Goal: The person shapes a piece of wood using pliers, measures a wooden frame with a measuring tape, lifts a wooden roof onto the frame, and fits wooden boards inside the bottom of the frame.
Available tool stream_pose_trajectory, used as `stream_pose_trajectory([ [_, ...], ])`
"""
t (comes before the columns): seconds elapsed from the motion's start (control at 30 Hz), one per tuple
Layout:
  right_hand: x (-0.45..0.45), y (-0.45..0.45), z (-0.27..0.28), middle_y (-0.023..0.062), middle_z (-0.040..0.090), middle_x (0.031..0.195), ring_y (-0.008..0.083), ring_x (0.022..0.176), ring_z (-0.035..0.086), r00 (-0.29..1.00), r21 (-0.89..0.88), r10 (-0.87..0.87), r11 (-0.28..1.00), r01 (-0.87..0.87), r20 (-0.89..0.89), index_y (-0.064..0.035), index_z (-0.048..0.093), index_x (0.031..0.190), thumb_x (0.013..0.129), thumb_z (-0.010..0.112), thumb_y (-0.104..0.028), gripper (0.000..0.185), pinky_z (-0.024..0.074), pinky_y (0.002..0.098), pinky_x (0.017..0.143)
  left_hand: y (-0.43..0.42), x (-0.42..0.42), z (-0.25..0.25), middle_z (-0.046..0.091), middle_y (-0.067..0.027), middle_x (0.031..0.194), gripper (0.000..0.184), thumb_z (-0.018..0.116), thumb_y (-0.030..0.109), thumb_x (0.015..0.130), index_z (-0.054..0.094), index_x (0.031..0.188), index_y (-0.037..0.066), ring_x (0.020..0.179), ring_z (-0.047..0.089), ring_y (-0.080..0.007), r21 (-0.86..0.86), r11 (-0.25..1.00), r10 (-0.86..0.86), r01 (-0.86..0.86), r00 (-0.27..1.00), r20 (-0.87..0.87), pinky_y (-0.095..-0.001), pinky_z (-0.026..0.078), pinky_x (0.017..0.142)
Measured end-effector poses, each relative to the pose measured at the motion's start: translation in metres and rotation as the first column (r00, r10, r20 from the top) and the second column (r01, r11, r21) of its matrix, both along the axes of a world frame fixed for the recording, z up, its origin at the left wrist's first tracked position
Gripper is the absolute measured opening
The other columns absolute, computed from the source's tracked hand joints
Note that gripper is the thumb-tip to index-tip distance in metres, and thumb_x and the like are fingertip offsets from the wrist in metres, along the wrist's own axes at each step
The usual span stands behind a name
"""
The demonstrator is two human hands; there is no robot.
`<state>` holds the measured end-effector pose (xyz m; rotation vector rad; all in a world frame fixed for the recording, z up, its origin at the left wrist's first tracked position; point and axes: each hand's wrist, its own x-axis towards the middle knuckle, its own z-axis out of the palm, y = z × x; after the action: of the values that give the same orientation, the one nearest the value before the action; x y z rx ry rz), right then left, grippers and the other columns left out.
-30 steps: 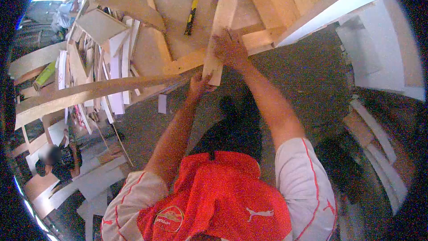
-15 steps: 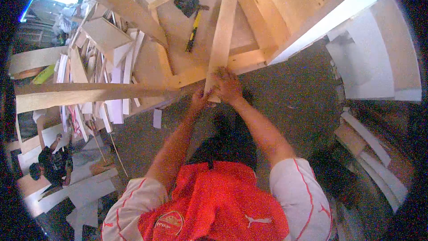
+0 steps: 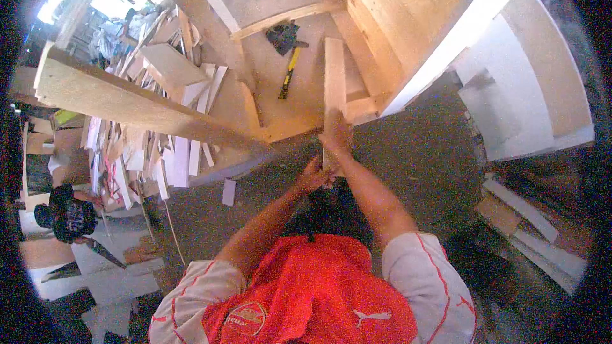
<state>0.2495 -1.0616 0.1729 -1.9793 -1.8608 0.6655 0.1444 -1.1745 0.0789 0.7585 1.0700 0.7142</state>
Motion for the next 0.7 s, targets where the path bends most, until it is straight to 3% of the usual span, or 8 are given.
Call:
stream_pose_trajectory([
  [0.07, 0.003, -0.001, 0.015, 0.0211, 0.059, 0.122, 0.0461, 0.11, 0.059, 0.999, 0.024, 0.024, 0.999, -0.025, 0.041, -0.0067, 0.047, 0.126, 0.074, 0.077, -0.024, 0.062, 0.0485, 0.0554, 0.094, 0.002, 0.005, 0.013, 0.066, -0.0107, 0.103, 0.056, 0.07, 0.013, 0.093, 0.037, 0.137, 0.004, 0.059, 0.065, -0.0165, 0.004, 1.0, 0.025, -0.026, 0.994, 0.11, -0.0306, 0.057, 0.052],
  [0.13, 0.006, 0.005, 0.041, 0.0162, 0.051, 0.138, 0.0456, 0.122, 0.051, 0.999, -0.248, -0.031, 0.968, 0.038, 0.029, -0.015, 0.032, 0.146, 0.071, 0.077, -0.028, 0.088, 0.0452, 0.0531, 0.103, 0.009, 0.008, 0.027, 0.067, -0.0115, 0.105, 0.059, 0.07, 0.017, 0.093, 0.036, 0.139, 0.004, 0.059, 0.065, -0.0159, 0.034, 0.999, 0.001, -0.005, 0.992, 0.125, -0.0295, 0.056, 0.052],
  [0.2, 0.007, 0.007, 0.051, 0.0129, 0.047, 0.147, 0.0455, 0.128, 0.047, 0.999, -0.335, -0.034, 0.942, 0.033, 0.003, -0.0197, 0.025, 0.156, 0.07, 0.077, -0.031, 0.102, 0.0436, 0.0518, 0.108, 0.012, 0.01, 0.044, 0.067, -0.012, 0.107, 0.061, 0.07, 0.02, 0.093, 0.035, 0.141, 0.004, 0.06, 0.065, -0.0153, 0.087, 0.996, 0.005, -0.019, 0.987, 0.16, -0.0284, 0.055, 0.052],
  [0.37, 0.022, 0.016, 0.002, 0.009, 0.045, 0.15, 0.045, 0.13, 0.046, 1.0, -0.143, -0.001, 0.99, 0.004, 0.016, -0.0214, 0.025, 0.156, 0.071, 0.078, -0.035, 0.101, 0.0445, 0.051, 0.107, 0.021, 0.021, 0.057, 0.067, -0.0122, 0.111, 0.064, 0.072, 0.022, 0.091, 0.037, 0.142, 0.005, 0.059, 0.065, -0.0144, 0.101, 0.992, 0.051, -0.077, 0.971, 0.232, -0.0264, 0.055, 0.053],
  [0.47, 0.025, 0.025, 0.026, 0.0167, 0.044, 0.148, 0.0453, 0.13, 0.046, 0.998, -0.262, 0.007, 0.965, -0.025, -0.068, -0.0204, 0.027, 0.155, 0.071, 0.078, -0.035, 0.1, 0.0457, 0.0503, 0.106, 0.038, 0.013, 0.056, 0.067, -0.0128, 0.112, 0.064, 0.074, 0.022, 0.09, 0.038, 0.141, 0.004, 0.06, 0.066, -0.0155, 0.043, 0.998, -0.059, 0.055, 0.993, 0.101, -0.0266, 0.055, 0.053],
  [0.57, 0.022, 0.028, 0.061, 0.0265, 0.046, 0.141, 0.046, 0.125, 0.05, 0.997, -0.254, -0.001, 0.967, -0.018, -0.074, -0.0201, 0.027, 0.154, 0.07, 0.08, -0.036, 0.1, 0.0466, 0.0492, 0.104, 0.046, 0.016, 0.086, 0.068, -0.0131, 0.111, 0.061, 0.073, 0.022, 0.091, 0.04, 0.14, 0.003, 0.061, 0.068, -0.0179, 0.065, 0.998, 0.01, -0.017, 0.994, 0.106, -0.0271, 0.056, 0.053],
  [0.67, 0.02, 0.052, 0.039, 0.0327, 0.048, 0.134, 0.0477, 0.119, 0.054, 0.965, -0.263, -0.149, 0.961, 0.09, -0.216, -0.018, 0.024, 0.155, 0.07, 0.081, -0.039, 0.104, 0.0473, 0.049, 0.102, 0.065, 0.015, 0.075, 0.067, -0.0134, 0.114, 0.058, 0.071, 0.018, 0.093, 0.041, 0.14, 0.002, 0.073, 0.072, -0.0202, 0.068, 0.996, 0.048, -0.055, 0.993, 0.108, -0.0282, 0.058, 0.055],
  [0.7, 0.021, 0.058, 0.036, 0.0331, 0.048, 0.134, 0.0484, 0.119, 0.054, 0.969, -0.19, -0.109, 0.979, 0.067, -0.221, -0.0173, 0.023, 0.155, 0.071, 0.081, -0.041, 0.105, 0.0472, 0.0493, 0.102, 0.071, 0.017, 0.071, 0.067, -0.0138, 0.115, 0.056, 0.07, 0.017, 0.093, 0.041, 0.139, 0.002, 0.077, 0.072, -0.0207, 0.062, 0.995, 0.073, -0.079, 0.993, 0.089, -0.0288, 0.059, 0.056],
])
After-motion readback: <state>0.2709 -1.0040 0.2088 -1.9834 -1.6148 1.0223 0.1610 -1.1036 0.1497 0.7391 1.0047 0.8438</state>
